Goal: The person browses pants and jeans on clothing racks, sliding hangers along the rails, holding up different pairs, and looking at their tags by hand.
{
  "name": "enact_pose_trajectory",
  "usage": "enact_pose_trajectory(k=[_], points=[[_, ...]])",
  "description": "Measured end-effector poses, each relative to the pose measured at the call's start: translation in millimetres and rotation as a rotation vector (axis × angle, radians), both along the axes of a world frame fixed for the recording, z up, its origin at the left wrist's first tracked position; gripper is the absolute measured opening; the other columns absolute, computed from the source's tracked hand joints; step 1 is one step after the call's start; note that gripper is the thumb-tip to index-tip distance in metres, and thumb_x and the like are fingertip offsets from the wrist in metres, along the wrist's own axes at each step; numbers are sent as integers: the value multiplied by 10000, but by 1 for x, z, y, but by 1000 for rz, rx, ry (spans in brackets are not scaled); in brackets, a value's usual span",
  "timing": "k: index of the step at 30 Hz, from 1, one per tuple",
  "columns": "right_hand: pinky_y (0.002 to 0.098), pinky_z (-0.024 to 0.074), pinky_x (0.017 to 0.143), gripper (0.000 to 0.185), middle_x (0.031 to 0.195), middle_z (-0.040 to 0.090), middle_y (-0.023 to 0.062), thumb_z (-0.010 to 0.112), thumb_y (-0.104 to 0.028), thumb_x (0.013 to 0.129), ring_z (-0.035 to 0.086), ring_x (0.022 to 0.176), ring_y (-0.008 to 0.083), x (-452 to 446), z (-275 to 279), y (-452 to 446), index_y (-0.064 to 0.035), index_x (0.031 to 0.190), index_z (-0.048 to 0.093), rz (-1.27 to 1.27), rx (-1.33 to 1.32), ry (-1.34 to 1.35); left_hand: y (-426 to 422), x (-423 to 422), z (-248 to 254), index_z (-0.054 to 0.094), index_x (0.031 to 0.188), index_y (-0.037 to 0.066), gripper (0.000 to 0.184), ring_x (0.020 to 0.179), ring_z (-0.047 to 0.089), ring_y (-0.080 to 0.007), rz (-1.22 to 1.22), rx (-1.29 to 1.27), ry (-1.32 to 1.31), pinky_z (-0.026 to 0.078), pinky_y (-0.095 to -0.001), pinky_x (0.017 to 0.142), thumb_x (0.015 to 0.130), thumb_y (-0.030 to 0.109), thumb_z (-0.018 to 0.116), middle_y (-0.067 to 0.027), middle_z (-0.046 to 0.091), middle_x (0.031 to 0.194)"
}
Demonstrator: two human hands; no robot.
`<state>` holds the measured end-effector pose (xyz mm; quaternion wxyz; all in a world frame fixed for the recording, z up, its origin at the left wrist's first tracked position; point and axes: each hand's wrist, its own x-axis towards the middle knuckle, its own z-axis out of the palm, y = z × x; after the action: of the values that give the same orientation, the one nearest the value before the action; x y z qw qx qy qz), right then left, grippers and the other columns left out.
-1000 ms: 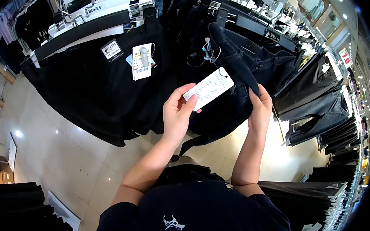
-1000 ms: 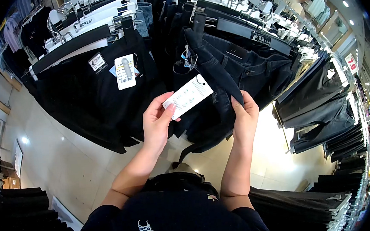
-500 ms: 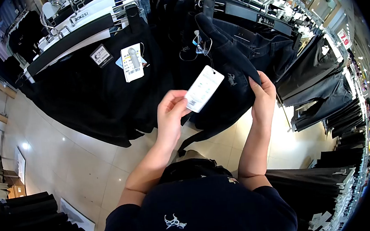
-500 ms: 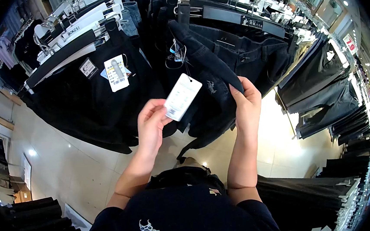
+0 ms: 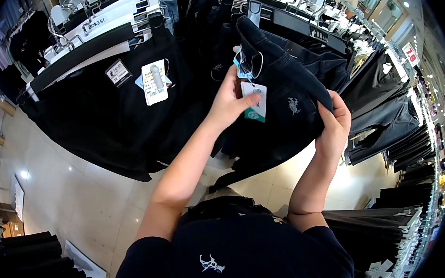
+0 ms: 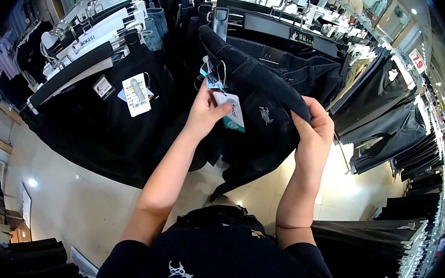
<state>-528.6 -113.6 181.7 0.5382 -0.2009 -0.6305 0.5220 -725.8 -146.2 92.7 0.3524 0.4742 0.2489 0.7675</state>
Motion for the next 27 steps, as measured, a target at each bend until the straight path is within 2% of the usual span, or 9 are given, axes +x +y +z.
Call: enact_pose_trajectory(k=[1,2,5,9,12,14,16,19,27], points=[[176,413,741,165,874,623,18,552,31,829,560,788,68,1,3,-2,50,982,610,-10,-2,6,-4,0,-3,231,1407,40,888,1010,497,-120,-21,-101,36,402,-251,873,758,370,739,-13,502,1064],[176,413,741,165,874,623,18,552,31,829,560,788,68,3,3,-1,50,982,610,-12,-3,10,3,-6,-15,224,1421,70,821,1019,513,-121,-142,-59,87,417,-259,869,845,575,519,-30,520,1126],[216,434,814,223,969,634,81,526,10,841,588,879,114,11,4,2,68,1051,574,79,8,67,-3,2,17,533,1162,60,850,849,645,-275,-562,-50,-670,515,-379,761,797,756,209,-131,646,963],[222,439,808,226,967,636,82,530,-5,846,593,869,118,12,13,-2,69,1055,573,130,17,95,-4,-4,23,511,1166,47,635,837,650,-272,-666,-28,-657,530,-388,767,876,597,383,-135,644,961],[223,439,808,226,968,637,84,537,-14,849,592,866,117,15,14,0,69,1055,574,87,22,89,-7,-7,27,492,1161,16,507,869,640,-237,-260,-181,-316,536,-357,781,868,425,550,-117,630,955],[222,439,808,224,966,636,83,540,-18,850,592,864,116,17,14,1,69,1054,574,81,22,95,-10,-10,33,379,1330,63,576,893,572,-125,-567,89,-512,507,-266,790,832,162,651,-49,563,1056],[221,438,807,223,965,636,83,542,-22,852,591,862,116,17,13,3,70,1052,575,79,20,100,-11,-20,40,389,1306,42,522,927,568,-138,-593,166,-487,504,-282,818,846,112,627,-70,558,1063],[222,438,806,218,962,636,79,547,-20,852,591,861,115,14,7,8,69,1048,577,103,12,112,-27,-25,54,438,1189,26,379,1019,581,-189,-181,21,-427,496,-315,859,845,20,595,-106,560,1090],[203,424,804,198,940,632,55,542,-1,853,579,852,96,0,-12,15,60,1036,584,50,-14,91,-62,-13,69,507,1132,-9,267,843,628,-116,387,-75,-120,511,-246,704,924,158,529,-92,642,965]])
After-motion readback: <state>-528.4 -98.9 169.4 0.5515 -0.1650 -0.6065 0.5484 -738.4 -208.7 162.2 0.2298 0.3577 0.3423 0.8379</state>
